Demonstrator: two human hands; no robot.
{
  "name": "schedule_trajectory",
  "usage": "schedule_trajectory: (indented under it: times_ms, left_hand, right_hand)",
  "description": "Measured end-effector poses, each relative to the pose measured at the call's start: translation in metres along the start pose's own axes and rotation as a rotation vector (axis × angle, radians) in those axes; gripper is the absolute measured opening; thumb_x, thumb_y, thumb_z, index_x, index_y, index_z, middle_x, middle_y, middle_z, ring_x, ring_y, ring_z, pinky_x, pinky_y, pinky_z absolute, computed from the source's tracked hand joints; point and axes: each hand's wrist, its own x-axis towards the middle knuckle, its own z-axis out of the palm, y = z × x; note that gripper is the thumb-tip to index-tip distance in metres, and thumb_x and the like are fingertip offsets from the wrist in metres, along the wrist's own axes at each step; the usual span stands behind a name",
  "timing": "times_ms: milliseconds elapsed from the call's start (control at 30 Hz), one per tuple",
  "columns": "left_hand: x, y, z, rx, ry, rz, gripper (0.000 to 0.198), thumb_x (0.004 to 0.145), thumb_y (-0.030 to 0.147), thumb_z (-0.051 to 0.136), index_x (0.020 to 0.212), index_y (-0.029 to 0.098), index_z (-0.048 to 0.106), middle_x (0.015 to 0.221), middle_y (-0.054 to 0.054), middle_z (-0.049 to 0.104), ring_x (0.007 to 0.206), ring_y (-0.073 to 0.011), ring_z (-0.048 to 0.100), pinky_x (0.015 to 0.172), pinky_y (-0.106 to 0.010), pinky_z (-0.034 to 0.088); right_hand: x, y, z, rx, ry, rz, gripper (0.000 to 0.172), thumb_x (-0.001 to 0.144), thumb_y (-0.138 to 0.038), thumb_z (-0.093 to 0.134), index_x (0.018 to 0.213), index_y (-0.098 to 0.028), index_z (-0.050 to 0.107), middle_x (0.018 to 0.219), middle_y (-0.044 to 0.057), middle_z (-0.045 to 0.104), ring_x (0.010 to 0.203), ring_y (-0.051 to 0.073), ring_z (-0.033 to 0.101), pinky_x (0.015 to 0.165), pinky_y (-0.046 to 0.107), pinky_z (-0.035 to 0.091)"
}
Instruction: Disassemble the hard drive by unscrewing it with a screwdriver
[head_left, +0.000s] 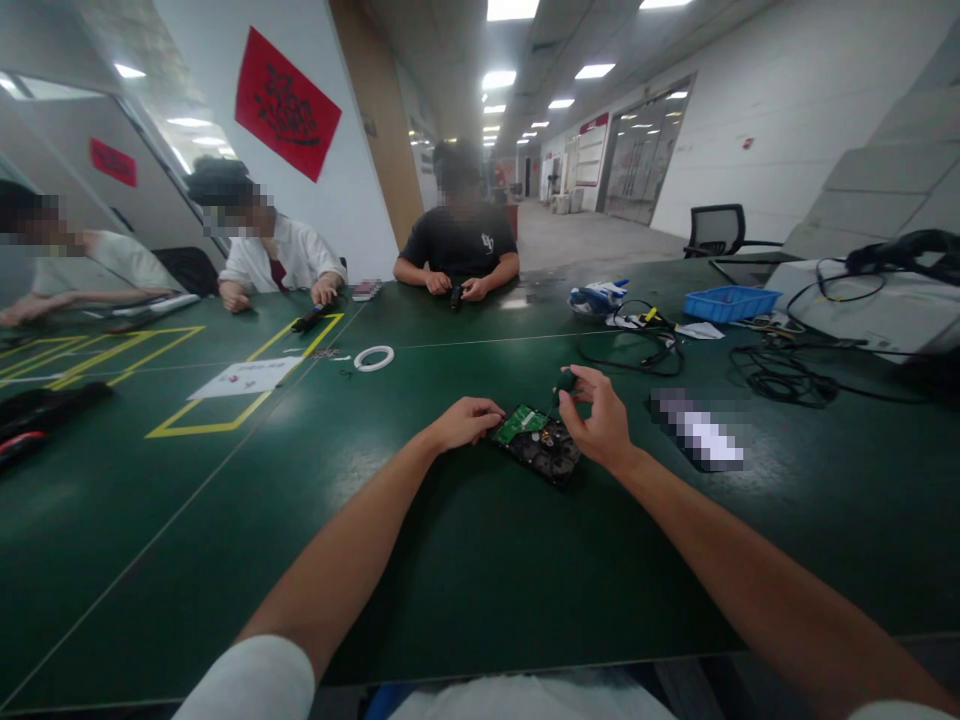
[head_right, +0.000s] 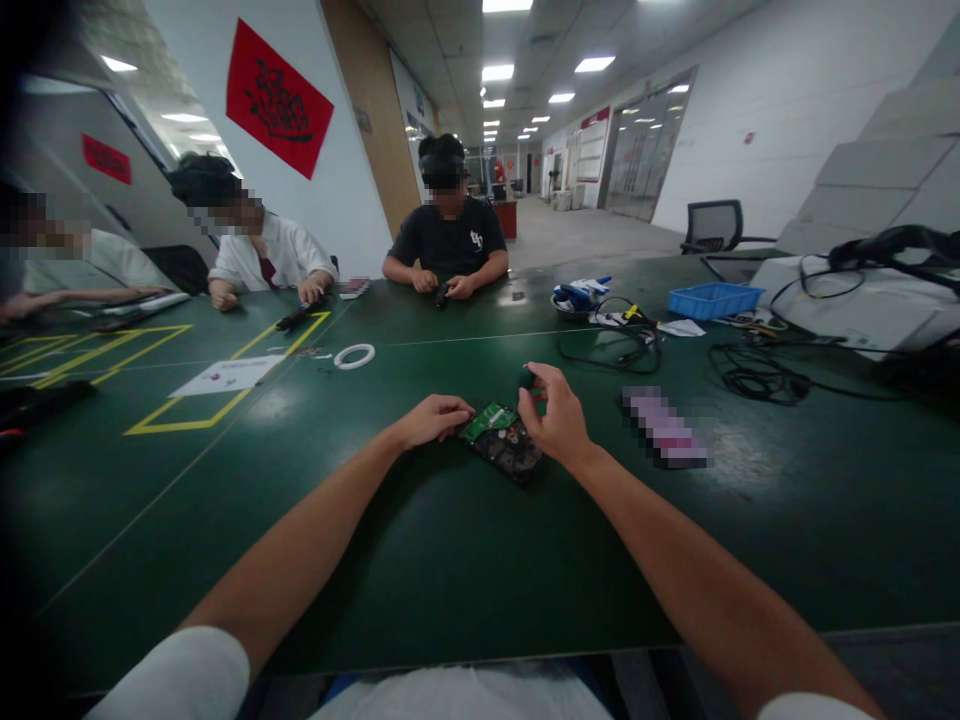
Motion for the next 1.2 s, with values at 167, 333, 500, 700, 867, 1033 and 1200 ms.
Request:
schedule_trajectory:
  times_ms: [167, 333, 500, 700, 867, 1033, 1200]
  left_hand:
    - [-0.0005, 0.0022, 0.0041, 0.032, 0.037, 0.01, 0.033, 0.087, 0.038, 0.061, 0.106, 0.013, 0.071, 0.067, 0.002, 0.059, 0.048, -0.0075, 0.047, 0.044, -0.019, 0.035]
    - [-0.0005, 0.0049, 0.0056, 0.049, 0.063, -0.012, 0.032, 0.086, 0.037, 0.062, 0.104, 0.013, 0.072, 0.067, 0.001, 0.06, 0.049, -0.0075, 0.047, 0.043, -0.019, 0.035]
    - [-0.0006, 0.004, 0.0043, 0.055, 0.048, -0.006, 0.033, 0.088, 0.038, 0.061, 0.105, 0.013, 0.072, 0.069, 0.001, 0.061, 0.049, -0.0072, 0.048, 0.043, -0.018, 0.035]
    - [0.0011, -0.0017, 0.0021, 0.056, 0.033, 0.02, 0.034, 0.088, 0.042, 0.061, 0.104, 0.014, 0.072, 0.069, 0.001, 0.06, 0.05, -0.0078, 0.049, 0.043, -0.019, 0.035]
    - [0.0013, -0.0011, 0.0004, 0.055, 0.016, 0.027, 0.036, 0.087, 0.044, 0.062, 0.104, 0.014, 0.072, 0.07, 0.001, 0.06, 0.048, -0.007, 0.047, 0.042, -0.018, 0.033]
    - [0.0021, -0.0015, 0.0005, 0.06, 0.021, 0.017, 0.036, 0.087, 0.044, 0.062, 0.103, 0.014, 0.073, 0.067, 0.001, 0.059, 0.047, -0.007, 0.046, 0.042, -0.019, 0.033]
    - [0.003, -0.0032, 0.001, 0.045, 0.029, -0.001, 0.037, 0.087, 0.045, 0.062, 0.104, 0.014, 0.072, 0.07, 0.001, 0.06, 0.049, -0.0075, 0.048, 0.044, -0.019, 0.035]
  right_hand:
    - [0.0017, -0.0042, -0.001, -0.054, 0.037, -0.024, 0.046, 0.092, -0.034, 0.063, 0.135, -0.026, 0.047, 0.121, 0.011, 0.059, 0.086, 0.021, 0.067, 0.068, 0.039, 0.065]
    - [0.0036, -0.008, -0.0027, -0.074, 0.03, -0.045, 0.044, 0.092, -0.033, 0.063, 0.133, -0.026, 0.048, 0.118, 0.011, 0.058, 0.08, 0.019, 0.065, 0.067, 0.038, 0.064]
    - [0.0028, -0.006, -0.0022, -0.054, 0.026, -0.042, 0.044, 0.093, -0.032, 0.061, 0.134, -0.026, 0.047, 0.122, 0.012, 0.059, 0.089, 0.022, 0.066, 0.067, 0.038, 0.065]
    - [0.001, -0.0038, -0.0001, 0.008, -0.016, -0.011, 0.048, 0.094, -0.03, 0.061, 0.138, -0.026, 0.043, 0.131, 0.012, 0.061, 0.094, 0.022, 0.071, 0.071, 0.037, 0.066]
    - [0.0005, -0.0034, 0.001, -0.051, 0.036, -0.008, 0.048, 0.092, -0.035, 0.064, 0.136, -0.027, 0.046, 0.12, 0.011, 0.064, 0.083, 0.021, 0.071, 0.067, 0.038, 0.065]
    - [0.0015, -0.0042, -0.0013, -0.063, 0.032, -0.026, 0.047, 0.091, -0.032, 0.065, 0.134, -0.026, 0.048, 0.117, 0.01, 0.061, 0.083, 0.02, 0.068, 0.067, 0.037, 0.065]
    - [0.0013, -0.0042, -0.0007, -0.022, 0.007, -0.017, 0.048, 0.093, -0.029, 0.061, 0.137, -0.026, 0.044, 0.127, 0.012, 0.059, 0.093, 0.022, 0.069, 0.07, 0.036, 0.065]
